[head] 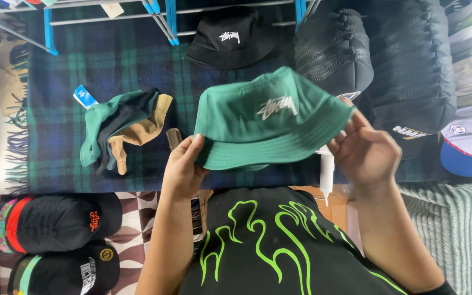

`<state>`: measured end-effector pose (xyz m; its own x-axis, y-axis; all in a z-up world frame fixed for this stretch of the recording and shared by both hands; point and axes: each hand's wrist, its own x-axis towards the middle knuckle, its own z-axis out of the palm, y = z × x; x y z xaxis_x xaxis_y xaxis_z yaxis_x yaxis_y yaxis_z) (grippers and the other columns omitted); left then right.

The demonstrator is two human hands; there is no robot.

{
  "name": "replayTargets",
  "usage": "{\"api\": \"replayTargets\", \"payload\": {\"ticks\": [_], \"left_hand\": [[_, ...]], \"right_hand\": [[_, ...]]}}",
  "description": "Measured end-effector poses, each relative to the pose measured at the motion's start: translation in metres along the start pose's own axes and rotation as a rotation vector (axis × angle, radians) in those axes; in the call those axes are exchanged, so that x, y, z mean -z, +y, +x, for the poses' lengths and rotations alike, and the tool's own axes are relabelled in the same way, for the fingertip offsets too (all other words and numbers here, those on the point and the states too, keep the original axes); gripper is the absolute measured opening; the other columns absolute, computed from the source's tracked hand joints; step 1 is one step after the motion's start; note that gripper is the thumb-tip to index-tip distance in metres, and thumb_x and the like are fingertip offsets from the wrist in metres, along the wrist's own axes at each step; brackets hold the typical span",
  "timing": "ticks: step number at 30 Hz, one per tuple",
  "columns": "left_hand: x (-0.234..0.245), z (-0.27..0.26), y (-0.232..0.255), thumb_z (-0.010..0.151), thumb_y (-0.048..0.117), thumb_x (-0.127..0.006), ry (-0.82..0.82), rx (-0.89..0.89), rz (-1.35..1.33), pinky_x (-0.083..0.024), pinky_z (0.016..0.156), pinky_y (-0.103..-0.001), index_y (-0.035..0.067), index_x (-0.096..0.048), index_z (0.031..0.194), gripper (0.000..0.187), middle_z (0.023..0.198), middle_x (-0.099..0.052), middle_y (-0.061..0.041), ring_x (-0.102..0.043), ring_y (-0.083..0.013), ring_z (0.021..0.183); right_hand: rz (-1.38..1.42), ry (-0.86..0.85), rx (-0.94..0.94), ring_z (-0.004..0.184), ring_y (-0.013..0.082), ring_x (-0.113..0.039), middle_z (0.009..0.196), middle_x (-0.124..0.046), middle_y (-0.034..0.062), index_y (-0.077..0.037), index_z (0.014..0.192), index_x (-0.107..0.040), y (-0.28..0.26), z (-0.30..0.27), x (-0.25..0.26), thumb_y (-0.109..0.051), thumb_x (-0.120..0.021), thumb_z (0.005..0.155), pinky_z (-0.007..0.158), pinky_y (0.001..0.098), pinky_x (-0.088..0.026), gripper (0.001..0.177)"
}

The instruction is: Cleaning and shaping bucket hats using a brush and hair dryer over a wooden block

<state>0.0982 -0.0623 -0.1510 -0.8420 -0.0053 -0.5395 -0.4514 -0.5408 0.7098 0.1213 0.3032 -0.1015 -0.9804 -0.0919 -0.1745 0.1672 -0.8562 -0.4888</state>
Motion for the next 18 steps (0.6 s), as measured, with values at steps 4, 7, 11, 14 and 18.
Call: {"api": "replayTargets", "payload": {"ticks": [4, 7, 11, 14, 18], "left_hand": [[-0.028, -0.023, 0.029, 0.096, 0.017, -0.07, -0.407, 0.007, 0.007, -0.063, 0.071, -0.028, 0.001, -0.066, 0.117, 0.028, 0.102, -0.074, -0.008, -0.072, -0.0158, 0.085], [-0.049, -0.019, 0.019, 0.087, 0.003, -0.077, -0.464, -0.086, -0.009, -0.057, 0.055, -0.026, 0.0, -0.069, 0.102, 0.018, 0.071, -0.065, -0.006, -0.064, -0.0116, 0.061], [-0.034, 0.006, -0.006, 0.094, 0.007, -0.07, -0.538, 0.013, -0.17, -0.058, 0.054, -0.03, -0.001, -0.064, 0.1, 0.012, 0.074, -0.067, -0.014, -0.069, -0.02, 0.062], [-0.019, 0.007, -0.004, 0.097, 0.011, -0.067, -0.555, 0.026, -0.274, -0.064, 0.058, -0.037, -0.003, -0.062, 0.105, 0.017, 0.083, -0.072, -0.022, -0.075, -0.028, 0.07], [-0.016, 0.001, 0.005, 0.094, 0.012, -0.07, -0.631, -0.016, -0.201, -0.064, 0.06, -0.038, -0.003, -0.062, 0.104, 0.02, 0.082, -0.072, -0.019, -0.075, -0.0256, 0.07]], "right_hand": [[0.267, 0.031, 0.136, 0.128, 0.0351, -0.062, 0.146, -0.063, 0.0149, -0.016, 0.162, -0.047, 0.001, -0.016, -0.004, -0.023, -0.059, 0.091, 0.11, 0.0514, -0.047, 0.073], [0.162, -0.049, 0.143, 0.129, 0.0354, -0.061, 0.147, -0.061, 0.0167, -0.013, 0.162, -0.042, -0.002, -0.015, -0.012, -0.028, -0.062, 0.089, 0.11, 0.0512, -0.046, 0.077], [0.029, -0.141, 0.126, 0.13, 0.0358, -0.06, 0.148, -0.058, 0.019, -0.009, 0.162, -0.034, -0.005, -0.009, -0.018, -0.033, -0.066, 0.088, 0.11, 0.0508, -0.046, 0.085], [-0.056, -0.2, 0.098, 0.131, 0.0361, -0.059, 0.149, -0.056, 0.0208, -0.006, 0.162, -0.029, -0.003, -0.004, -0.018, -0.037, -0.07, 0.086, 0.11, 0.0506, -0.045, 0.091], [-0.182, -0.282, 0.072, 0.132, 0.0365, -0.057, 0.15, -0.053, 0.0231, -0.002, 0.162, -0.022, -0.007, 0.001, -0.022, -0.042, -0.074, 0.085, 0.11, 0.0502, -0.044, 0.102]]}}
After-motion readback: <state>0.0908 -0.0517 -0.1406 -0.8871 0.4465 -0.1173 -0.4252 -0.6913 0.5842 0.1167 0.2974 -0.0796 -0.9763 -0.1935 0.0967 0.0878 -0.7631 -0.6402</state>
